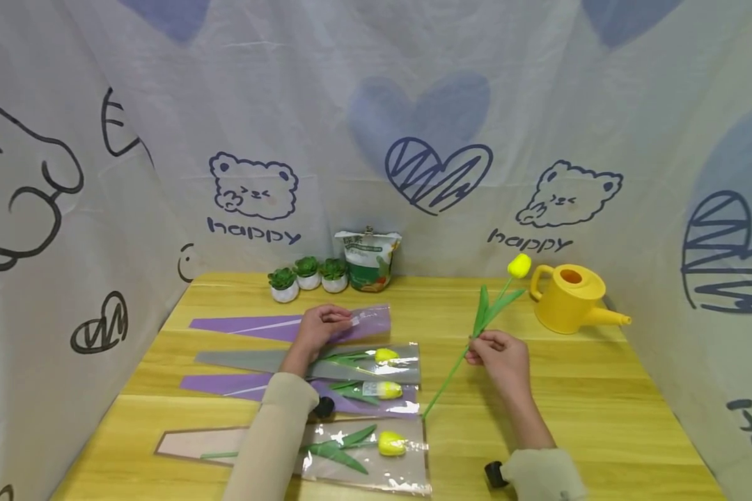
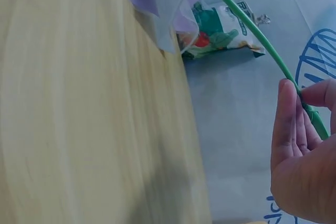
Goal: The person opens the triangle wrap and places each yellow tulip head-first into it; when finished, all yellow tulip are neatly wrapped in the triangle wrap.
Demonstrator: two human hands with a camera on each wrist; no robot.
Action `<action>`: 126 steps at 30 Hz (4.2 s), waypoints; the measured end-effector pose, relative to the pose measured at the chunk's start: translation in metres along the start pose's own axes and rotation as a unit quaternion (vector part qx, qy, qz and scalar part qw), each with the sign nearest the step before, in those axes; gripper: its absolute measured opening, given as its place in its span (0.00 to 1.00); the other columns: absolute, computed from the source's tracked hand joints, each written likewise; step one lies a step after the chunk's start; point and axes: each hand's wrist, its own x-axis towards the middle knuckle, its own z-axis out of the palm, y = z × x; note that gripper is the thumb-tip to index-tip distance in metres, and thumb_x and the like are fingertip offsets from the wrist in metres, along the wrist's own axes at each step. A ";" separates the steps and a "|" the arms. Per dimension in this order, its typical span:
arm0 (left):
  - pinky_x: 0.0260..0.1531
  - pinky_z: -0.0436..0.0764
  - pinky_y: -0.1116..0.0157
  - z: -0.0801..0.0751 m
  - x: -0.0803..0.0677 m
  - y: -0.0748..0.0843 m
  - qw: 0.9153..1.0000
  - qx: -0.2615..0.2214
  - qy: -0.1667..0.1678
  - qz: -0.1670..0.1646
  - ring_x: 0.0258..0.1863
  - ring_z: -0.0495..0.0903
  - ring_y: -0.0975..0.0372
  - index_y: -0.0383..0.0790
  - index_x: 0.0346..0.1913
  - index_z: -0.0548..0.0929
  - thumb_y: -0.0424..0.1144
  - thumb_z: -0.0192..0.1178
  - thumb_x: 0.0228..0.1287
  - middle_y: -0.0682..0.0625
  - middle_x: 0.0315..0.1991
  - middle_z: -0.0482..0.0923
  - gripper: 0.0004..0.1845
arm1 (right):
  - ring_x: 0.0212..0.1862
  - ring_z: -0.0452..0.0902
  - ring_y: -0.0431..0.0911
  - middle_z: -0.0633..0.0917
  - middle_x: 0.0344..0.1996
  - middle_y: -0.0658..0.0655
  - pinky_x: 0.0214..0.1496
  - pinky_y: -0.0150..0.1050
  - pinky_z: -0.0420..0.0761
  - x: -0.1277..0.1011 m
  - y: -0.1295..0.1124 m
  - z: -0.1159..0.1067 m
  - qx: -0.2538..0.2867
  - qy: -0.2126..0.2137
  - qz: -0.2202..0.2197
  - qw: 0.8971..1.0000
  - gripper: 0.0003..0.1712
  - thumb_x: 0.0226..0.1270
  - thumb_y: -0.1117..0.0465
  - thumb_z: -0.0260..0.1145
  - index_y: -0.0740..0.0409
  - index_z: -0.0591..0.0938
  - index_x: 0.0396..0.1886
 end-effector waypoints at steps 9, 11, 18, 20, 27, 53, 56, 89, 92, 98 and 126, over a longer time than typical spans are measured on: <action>0.34 0.82 0.72 -0.001 0.001 -0.005 1.000 0.008 -0.002 -0.002 0.32 0.87 0.67 0.27 0.49 0.87 0.27 0.71 0.62 0.47 0.37 0.91 0.13 | 0.25 0.86 0.38 0.89 0.22 0.46 0.35 0.34 0.89 0.005 0.000 0.008 0.038 0.036 -0.015 0.998 0.12 0.69 0.71 0.67 0.79 0.81 0.45; 0.35 0.82 0.72 -0.002 0.000 -0.005 1.000 0.007 -0.002 0.001 0.32 0.87 0.67 0.27 0.49 0.87 0.27 0.72 0.62 0.47 0.37 0.91 0.13 | 0.25 0.87 0.38 0.89 0.22 0.46 0.35 0.34 0.89 0.007 -0.003 0.009 0.051 0.048 -0.023 0.997 0.12 0.69 0.71 0.67 0.79 0.82 0.45; 0.37 0.83 0.72 -0.002 0.000 -0.005 1.000 0.006 -0.003 0.006 0.33 0.87 0.68 0.26 0.49 0.87 0.27 0.71 0.63 0.47 0.37 0.91 0.12 | 0.26 0.88 0.39 0.90 0.24 0.48 0.36 0.34 0.89 0.015 -0.009 0.012 0.097 0.077 -0.047 0.991 0.08 0.68 0.73 0.67 0.78 0.82 0.42; 0.38 0.84 0.72 -0.003 0.000 -0.006 1.000 0.007 -0.003 0.006 0.33 0.87 0.68 0.26 0.49 0.87 0.27 0.71 0.63 0.46 0.38 0.91 0.12 | 0.26 0.88 0.39 0.90 0.25 0.48 0.37 0.34 0.89 0.018 -0.009 0.013 0.106 0.077 -0.047 0.990 0.10 0.68 0.73 0.67 0.79 0.82 0.44; 0.40 0.83 0.72 -0.004 0.000 -0.007 1.000 0.021 -0.007 0.005 0.37 0.87 0.67 0.28 0.49 0.88 0.29 0.72 0.63 0.43 0.44 0.91 0.13 | 0.28 0.89 0.39 0.89 0.22 0.47 0.40 0.34 0.89 0.028 -0.007 0.019 0.134 0.087 -0.043 0.986 0.10 0.68 0.74 0.66 0.77 0.81 0.46; 0.42 0.82 0.71 -0.006 -0.002 -0.005 0.998 0.052 -0.020 -0.010 0.40 0.87 0.64 0.33 0.50 0.90 0.33 0.73 0.63 0.42 0.49 0.90 0.13 | 0.29 0.89 0.40 0.89 0.23 0.51 0.41 0.34 0.89 0.050 0.005 0.042 0.174 0.097 -0.020 0.980 0.12 0.70 0.73 0.66 0.78 0.80 0.49; 0.43 0.82 0.71 -0.006 -0.003 -0.006 0.998 0.052 -0.020 -0.011 0.40 0.87 0.64 0.33 0.50 0.90 0.33 0.73 0.63 0.43 0.49 0.90 0.13 | 0.29 0.89 0.40 0.89 0.23 0.51 0.41 0.34 0.89 0.050 0.008 0.046 0.181 0.089 -0.012 0.979 0.13 0.70 0.73 0.66 0.80 0.79 0.49; 0.42 0.83 0.70 0.006 -0.006 0.002 0.996 0.094 -0.005 0.006 0.38 0.89 0.62 0.33 0.46 0.91 0.29 0.71 0.64 0.43 0.40 0.91 0.09 | 0.32 0.87 0.40 0.88 0.30 0.56 0.43 0.34 0.89 0.050 0.027 0.098 0.153 -0.015 0.051 0.987 0.13 0.68 0.76 0.67 0.78 0.79 0.49; 0.43 0.84 0.70 0.009 -0.006 0.003 0.995 0.095 -0.009 0.015 0.39 0.90 0.59 0.32 0.46 0.91 0.29 0.72 0.63 0.41 0.41 0.91 0.09 | 0.34 0.87 0.41 0.88 0.29 0.53 0.46 0.36 0.89 0.050 0.028 0.101 0.132 -0.012 0.046 0.990 0.13 0.68 0.74 0.69 0.77 0.81 0.49; 0.41 0.84 0.70 0.016 -0.005 0.004 0.995 0.092 -0.021 0.036 0.44 0.89 0.47 0.26 0.47 0.88 0.27 0.71 0.63 0.33 0.44 0.89 0.11 | 0.44 0.86 0.47 0.88 0.34 0.51 0.54 0.42 0.86 0.048 0.027 0.103 0.056 0.003 0.035 0.998 0.14 0.68 0.67 0.72 0.71 0.84 0.49; 0.35 0.80 0.72 0.041 -0.006 0.009 0.997 0.060 -0.016 0.051 0.34 0.85 0.67 0.34 0.44 0.91 0.28 0.72 0.62 0.44 0.40 0.91 0.08 | 0.49 0.79 0.48 0.87 0.48 0.61 0.53 0.36 0.80 0.044 0.031 0.112 -0.006 -0.011 0.035 0.999 0.16 0.69 0.62 0.72 0.68 0.85 0.51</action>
